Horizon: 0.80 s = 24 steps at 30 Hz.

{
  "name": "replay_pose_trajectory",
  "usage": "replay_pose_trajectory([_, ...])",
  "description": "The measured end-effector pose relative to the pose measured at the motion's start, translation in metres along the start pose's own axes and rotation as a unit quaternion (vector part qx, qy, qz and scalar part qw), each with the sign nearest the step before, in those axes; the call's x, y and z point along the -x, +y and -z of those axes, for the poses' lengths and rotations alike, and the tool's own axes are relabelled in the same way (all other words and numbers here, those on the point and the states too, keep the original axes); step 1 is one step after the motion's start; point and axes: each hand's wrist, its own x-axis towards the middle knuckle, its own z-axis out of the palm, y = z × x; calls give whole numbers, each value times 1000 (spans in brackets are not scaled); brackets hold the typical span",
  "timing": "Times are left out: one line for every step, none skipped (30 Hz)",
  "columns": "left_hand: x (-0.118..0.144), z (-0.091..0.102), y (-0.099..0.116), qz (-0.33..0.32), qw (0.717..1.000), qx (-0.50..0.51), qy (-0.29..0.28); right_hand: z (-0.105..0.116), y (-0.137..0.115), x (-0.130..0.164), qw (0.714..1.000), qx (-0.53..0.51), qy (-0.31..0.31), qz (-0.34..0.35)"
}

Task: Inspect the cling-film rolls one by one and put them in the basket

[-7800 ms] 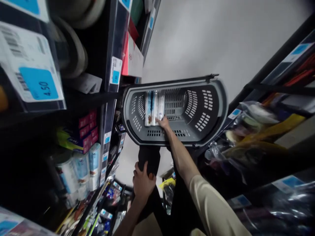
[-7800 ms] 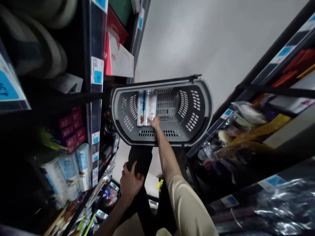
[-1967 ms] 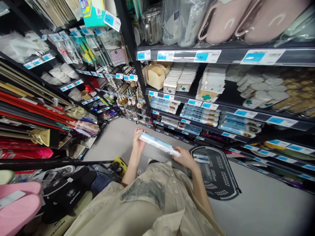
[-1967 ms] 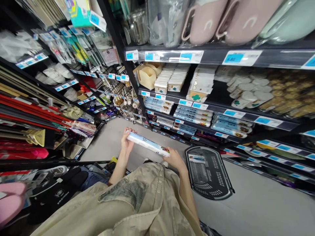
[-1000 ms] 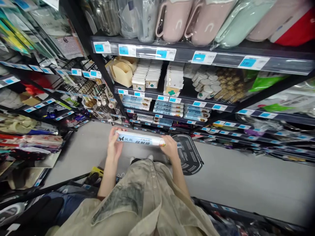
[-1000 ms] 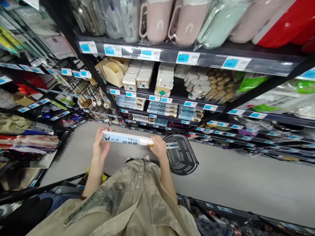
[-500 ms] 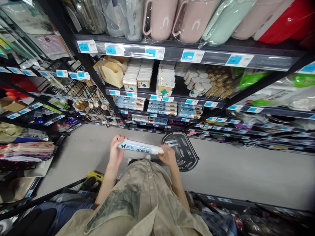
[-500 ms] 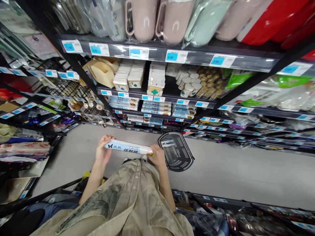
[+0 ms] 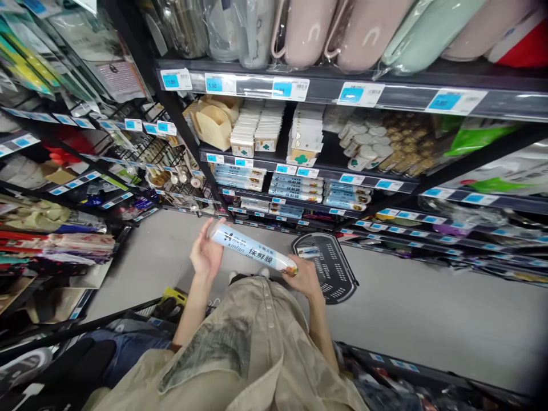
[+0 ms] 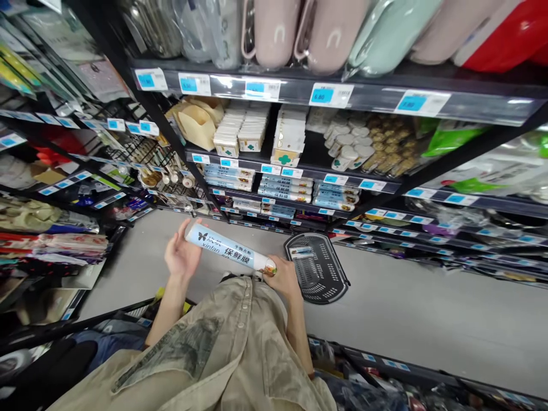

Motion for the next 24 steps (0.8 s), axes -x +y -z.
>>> replay_pose_trajectory([1, 0, 3, -3, 1000, 16, -6, 4, -3, 0, 1000, -10, 9, 6])
replay_pose_trajectory([1, 0, 6, -5, 1000, 27, -7, 8, -5, 0, 1000, -22, 15, 11])
replay_pose_trajectory([1, 0, 7, -7, 999, 34, -6, 12, -8, 0, 999, -33, 19, 15])
replay_pose_trajectory([1, -1, 8, -7, 999, 38, -6, 15, -9, -1, 999, -43, 18, 19])
replay_pose_trajectory([1, -2, 9, -7, 999, 41, -9, 18, -10, -2, 999, -48, 13, 20])
replay_pose_trajectory([2, -3, 8, -7, 999, 42, -14, 19, -11, -2, 999, -46, 4, 22])
replay_pose_trajectory([3, -5, 6, -7, 999, 41, -20, 20, -11, -3, 999, -36, -10, 21])
replay_pose_trajectory([4, -6, 5, -6, 999, 38, -25, 19, -11, -3, 999, -19, -25, 16])
replay_pose_trajectory([5, -7, 2, -6, 999, 32, -27, 18, -10, -3, 999, 1, -42, 10])
replay_pose_trajectory([6, -8, 0, -4, 999, 25, -25, 16, -10, -2, 998, 20, -58, 1])
replay_pose_trajectory([6, -7, -2, 0, 1000, 17, -18, 13, -9, -1, 997, 36, -72, -9])
replay_pose_trajectory([6, -6, -5, 4, 1000, 9, -7, 10, -9, 1, 995, 44, -82, -20])
replay_pose_trajectory([6, -4, -6, 7, 1000, 2, 6, 7, -10, 3, 994, 47, -90, -28])
replay_pose_trajectory([5, -2, -7, 11, 1000, -3, 16, 4, -10, 5, 994, 46, -95, -33])
replay_pose_trajectory([5, 0, -8, 14, 1000, -9, 24, 1, -11, 6, 993, 45, -99, -35])
replay_pose_trajectory([4, 3, -8, 16, 999, -13, 27, -1, -12, 8, 993, 45, -102, -35])
replay_pose_trajectory([4, 5, -8, 17, 999, -16, 26, -3, -13, 9, 993, 46, -103, -34])
replay_pose_trajectory([4, 6, -7, 16, 999, -17, 23, -4, -13, 10, 993, 49, -104, -32])
replay_pose_trajectory([4, 7, -7, 16, 1000, -16, 21, -5, -14, 10, 993, 53, -103, -31])
replay_pose_trajectory([5, 8, -6, 15, 1000, -13, 21, -5, -13, 10, 993, 56, -101, -31])
replay_pose_trajectory([6, 8, -6, 14, 1000, -7, 22, -5, -13, 10, 993, 58, -100, -31])
replay_pose_trajectory([6, 7, -5, 15, 1000, -2, 24, -5, -12, 10, 993, 59, -100, -32])
replay_pose_trajectory([7, 6, -5, 15, 1000, 3, 26, -4, -12, 9, 993, 57, -100, -34])
replay_pose_trajectory([8, 5, -6, 16, 999, 7, 27, -3, -11, 9, 993, 51, -101, -37])
